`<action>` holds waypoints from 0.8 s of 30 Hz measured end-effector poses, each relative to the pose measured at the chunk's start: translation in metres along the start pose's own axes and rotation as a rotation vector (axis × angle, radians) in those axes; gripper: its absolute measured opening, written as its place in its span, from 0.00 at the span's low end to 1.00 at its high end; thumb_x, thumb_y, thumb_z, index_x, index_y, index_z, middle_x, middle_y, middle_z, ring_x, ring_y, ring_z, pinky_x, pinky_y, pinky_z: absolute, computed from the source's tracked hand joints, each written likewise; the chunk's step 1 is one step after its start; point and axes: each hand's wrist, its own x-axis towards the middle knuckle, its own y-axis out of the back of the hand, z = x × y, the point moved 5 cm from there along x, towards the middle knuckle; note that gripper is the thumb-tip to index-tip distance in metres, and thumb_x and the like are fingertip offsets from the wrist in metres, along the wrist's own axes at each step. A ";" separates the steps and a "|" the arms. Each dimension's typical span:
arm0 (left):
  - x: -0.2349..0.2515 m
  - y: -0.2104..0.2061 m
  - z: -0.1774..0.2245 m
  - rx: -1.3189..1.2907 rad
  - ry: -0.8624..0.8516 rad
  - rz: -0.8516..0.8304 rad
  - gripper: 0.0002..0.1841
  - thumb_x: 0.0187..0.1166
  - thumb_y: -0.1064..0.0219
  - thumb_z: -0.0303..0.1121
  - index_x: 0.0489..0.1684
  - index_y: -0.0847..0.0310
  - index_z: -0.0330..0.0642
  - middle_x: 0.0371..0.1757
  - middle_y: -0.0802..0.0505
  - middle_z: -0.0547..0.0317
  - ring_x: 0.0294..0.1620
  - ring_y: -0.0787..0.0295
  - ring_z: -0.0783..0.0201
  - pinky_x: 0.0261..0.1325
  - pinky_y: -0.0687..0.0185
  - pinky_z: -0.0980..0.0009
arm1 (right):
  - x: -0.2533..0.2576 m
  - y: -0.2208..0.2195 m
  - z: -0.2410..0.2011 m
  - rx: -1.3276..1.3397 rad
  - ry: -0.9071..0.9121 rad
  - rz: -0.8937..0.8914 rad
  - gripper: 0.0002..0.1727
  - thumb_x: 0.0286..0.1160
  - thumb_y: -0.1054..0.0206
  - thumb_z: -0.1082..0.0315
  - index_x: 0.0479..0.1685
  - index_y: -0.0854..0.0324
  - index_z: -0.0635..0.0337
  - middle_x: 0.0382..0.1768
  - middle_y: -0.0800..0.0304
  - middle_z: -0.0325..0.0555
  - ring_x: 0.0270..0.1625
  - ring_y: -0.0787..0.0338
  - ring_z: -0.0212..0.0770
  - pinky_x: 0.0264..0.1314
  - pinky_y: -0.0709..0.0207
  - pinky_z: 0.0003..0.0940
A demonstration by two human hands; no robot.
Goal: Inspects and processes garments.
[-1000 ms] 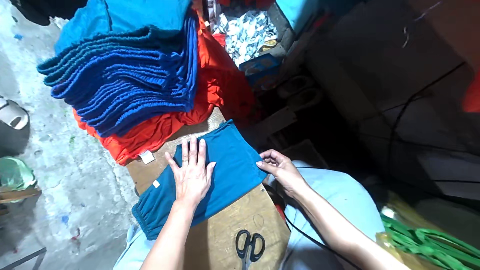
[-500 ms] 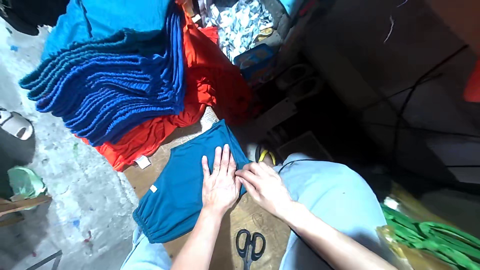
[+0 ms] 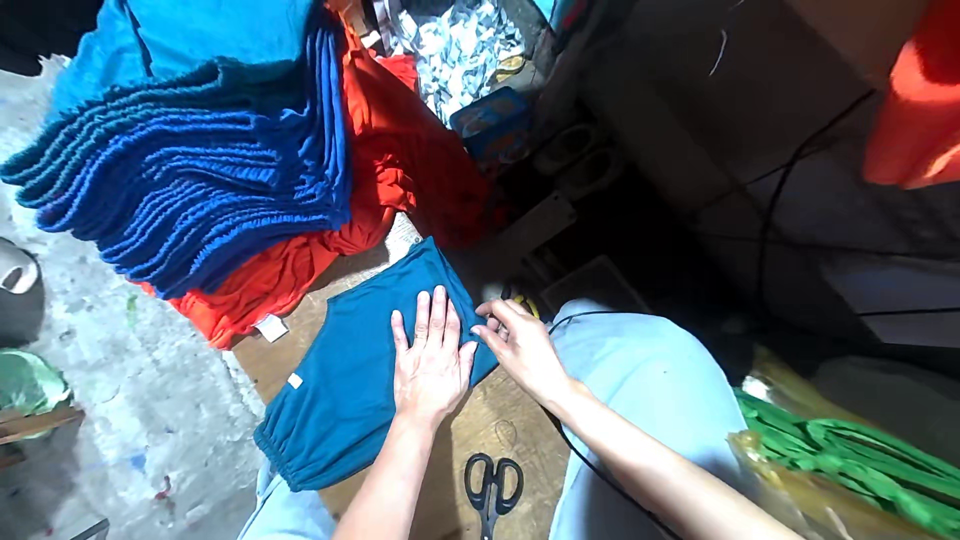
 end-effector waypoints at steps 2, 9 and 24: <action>0.000 0.000 0.000 -0.004 0.005 0.001 0.35 0.91 0.63 0.52 0.91 0.39 0.40 0.94 0.40 0.52 0.95 0.52 0.48 0.89 0.68 0.34 | 0.007 0.001 0.003 0.094 -0.067 -0.006 0.03 0.77 0.31 0.74 0.41 0.15 0.67 0.35 0.15 0.51 0.33 0.16 0.40 0.38 0.21 0.36; 0.000 0.002 -0.001 -0.005 0.014 0.003 0.34 0.91 0.62 0.52 0.93 0.43 0.43 0.95 0.41 0.54 0.96 0.53 0.48 0.89 0.69 0.34 | 0.004 0.027 0.055 0.575 -0.655 0.269 0.12 0.93 0.48 0.59 0.42 0.28 0.54 0.26 0.25 0.32 0.26 0.23 0.26 0.30 0.26 0.22; 0.003 0.022 -0.002 -0.257 0.042 -0.014 0.32 0.86 0.40 0.44 0.90 0.36 0.44 0.94 0.38 0.56 0.95 0.52 0.54 0.90 0.70 0.34 | -0.017 -0.004 -0.006 -0.297 0.597 0.006 0.31 0.85 0.47 0.49 0.71 0.20 0.67 0.72 0.18 0.64 0.77 0.21 0.65 0.76 0.31 0.63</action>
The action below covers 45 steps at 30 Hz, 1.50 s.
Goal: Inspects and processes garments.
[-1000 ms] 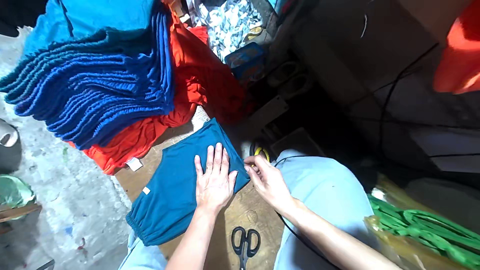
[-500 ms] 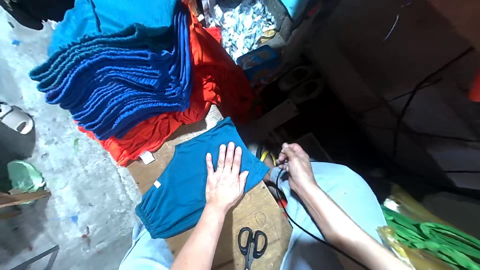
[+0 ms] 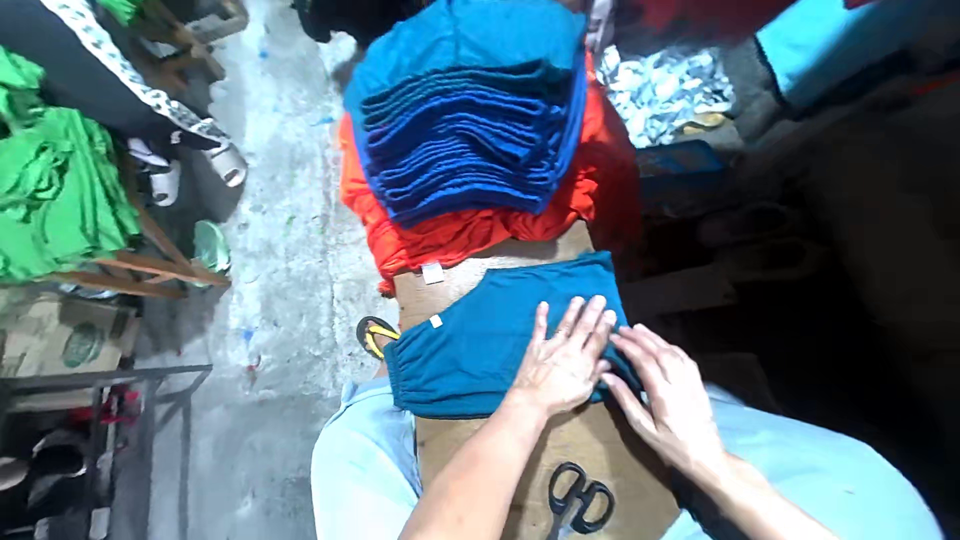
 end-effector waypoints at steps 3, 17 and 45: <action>-0.036 0.043 -0.018 -0.093 0.075 0.381 0.25 0.76 0.30 0.34 0.75 0.18 0.45 0.84 0.23 0.49 0.89 0.35 0.48 0.86 0.53 0.30 | -0.001 -0.012 -0.021 0.009 0.178 -0.074 0.28 0.88 0.49 0.49 0.73 0.19 0.59 0.71 0.16 0.60 0.79 0.23 0.62 0.82 0.38 0.62; -0.213 0.037 -0.132 -1.022 1.302 0.577 0.18 0.82 0.31 0.37 0.63 0.20 0.34 0.56 0.10 0.41 0.58 0.13 0.53 0.65 0.20 0.53 | -0.015 -0.044 -0.024 -0.265 0.143 -0.391 0.42 0.88 0.63 0.37 0.85 0.29 0.58 0.84 0.34 0.71 0.87 0.40 0.78 0.84 0.62 0.80; -0.214 0.063 -0.141 -1.399 1.111 0.643 0.33 0.86 0.40 0.29 0.93 0.45 0.56 0.51 0.10 0.42 0.40 0.08 0.54 0.37 0.10 0.58 | 0.051 -0.098 -0.165 0.169 0.559 -0.627 0.32 0.84 0.40 0.44 0.84 0.29 0.47 0.73 0.17 0.51 0.73 0.16 0.54 0.72 0.24 0.57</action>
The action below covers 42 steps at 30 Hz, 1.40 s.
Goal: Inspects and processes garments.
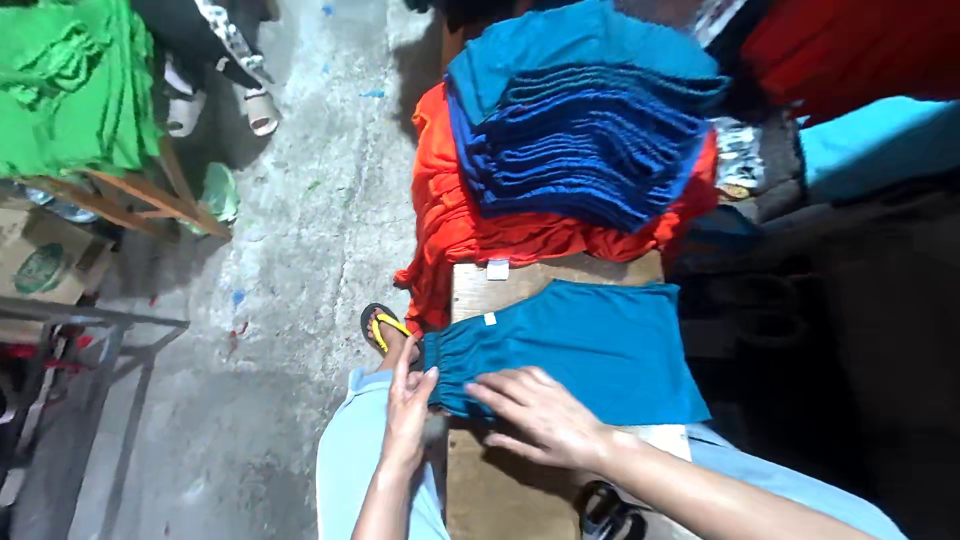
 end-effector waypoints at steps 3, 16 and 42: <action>-0.008 -0.004 0.006 -0.003 -0.011 -0.011 0.30 0.88 0.48 0.29 0.92 0.44 0.50 0.63 0.13 0.42 0.44 0.07 0.54 0.39 0.08 0.58 | 0.046 -0.015 -0.005 0.103 -0.127 -0.118 0.34 0.74 0.27 0.59 0.81 0.28 0.56 0.67 0.15 0.58 0.67 0.16 0.63 0.66 0.27 0.64; -0.006 -0.011 0.053 1.063 -1.061 -0.300 0.17 0.75 0.38 0.39 0.58 0.09 0.49 0.66 0.22 0.21 0.70 0.25 0.37 0.71 0.27 0.54 | 0.024 0.001 -0.004 0.267 -0.127 0.361 0.18 0.74 0.34 0.75 0.63 0.14 0.64 0.57 0.08 0.56 0.64 0.11 0.57 0.67 0.21 0.53; -0.106 -0.056 0.232 0.712 -0.706 -0.463 0.08 0.73 0.27 0.40 0.47 0.09 0.58 0.41 0.04 0.76 0.41 0.07 0.78 0.46 0.10 0.78 | -0.205 0.139 0.052 0.752 -0.610 0.559 0.08 0.74 0.35 0.79 0.42 0.12 0.59 0.37 0.08 0.34 0.39 0.12 0.25 0.45 0.18 0.24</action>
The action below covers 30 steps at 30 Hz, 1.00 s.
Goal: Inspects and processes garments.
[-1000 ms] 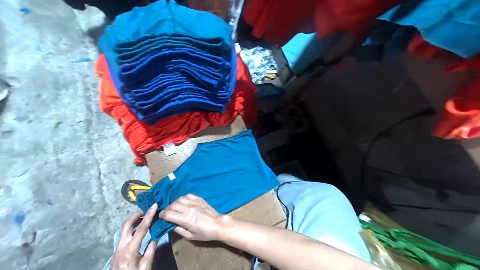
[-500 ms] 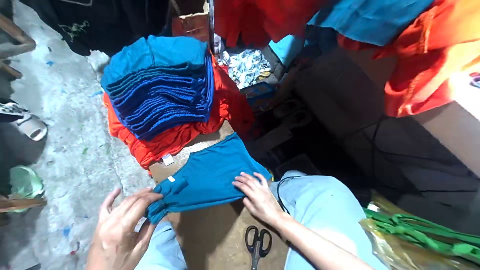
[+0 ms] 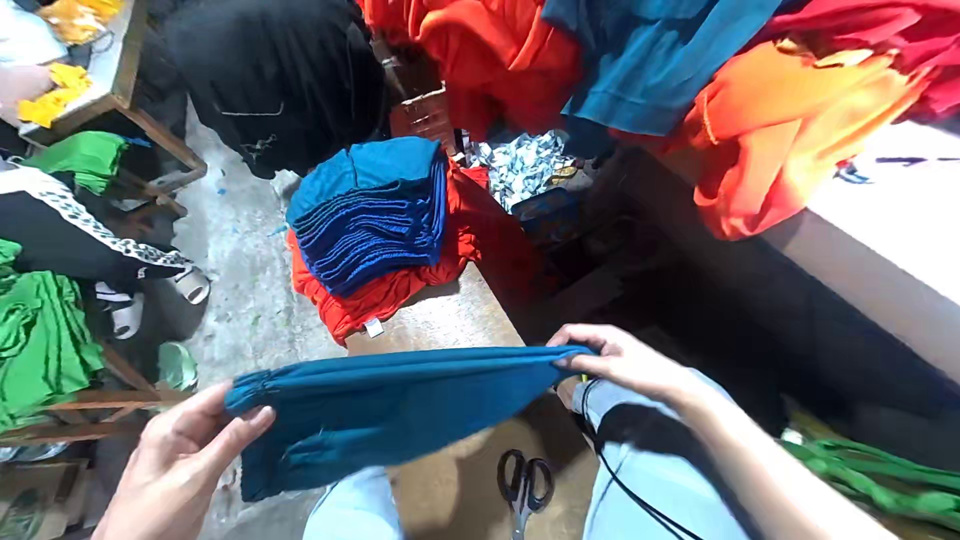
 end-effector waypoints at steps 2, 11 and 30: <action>-0.012 0.002 -0.038 -0.180 0.173 0.031 0.07 0.73 0.26 0.41 0.45 0.09 0.57 0.40 0.03 0.73 0.40 0.06 0.75 0.45 0.09 0.76 | 0.012 0.015 -0.008 0.094 -0.101 -0.095 0.07 0.75 0.35 0.79 0.37 0.13 0.59 0.32 0.09 0.35 0.35 0.12 0.26 0.41 0.18 0.23; -0.033 -0.089 -0.240 -0.604 0.799 0.316 0.12 0.93 0.52 0.33 0.57 0.25 0.37 0.36 0.08 0.58 0.35 0.08 0.67 0.39 0.09 0.66 | 0.133 -0.021 0.054 -0.381 -0.367 -0.296 0.08 0.81 0.31 0.69 0.42 0.15 0.69 0.41 0.14 0.55 0.47 0.17 0.46 0.57 0.26 0.49; -0.005 -0.094 -0.211 0.381 0.286 0.378 0.24 0.84 0.41 0.30 0.71 0.28 0.16 0.70 0.20 0.19 0.74 0.23 0.31 0.77 0.29 0.43 | 0.011 -0.049 0.087 -0.466 -0.171 0.474 0.16 0.79 0.30 0.60 0.53 0.12 0.64 0.42 0.11 0.51 0.38 0.13 0.44 0.42 0.18 0.45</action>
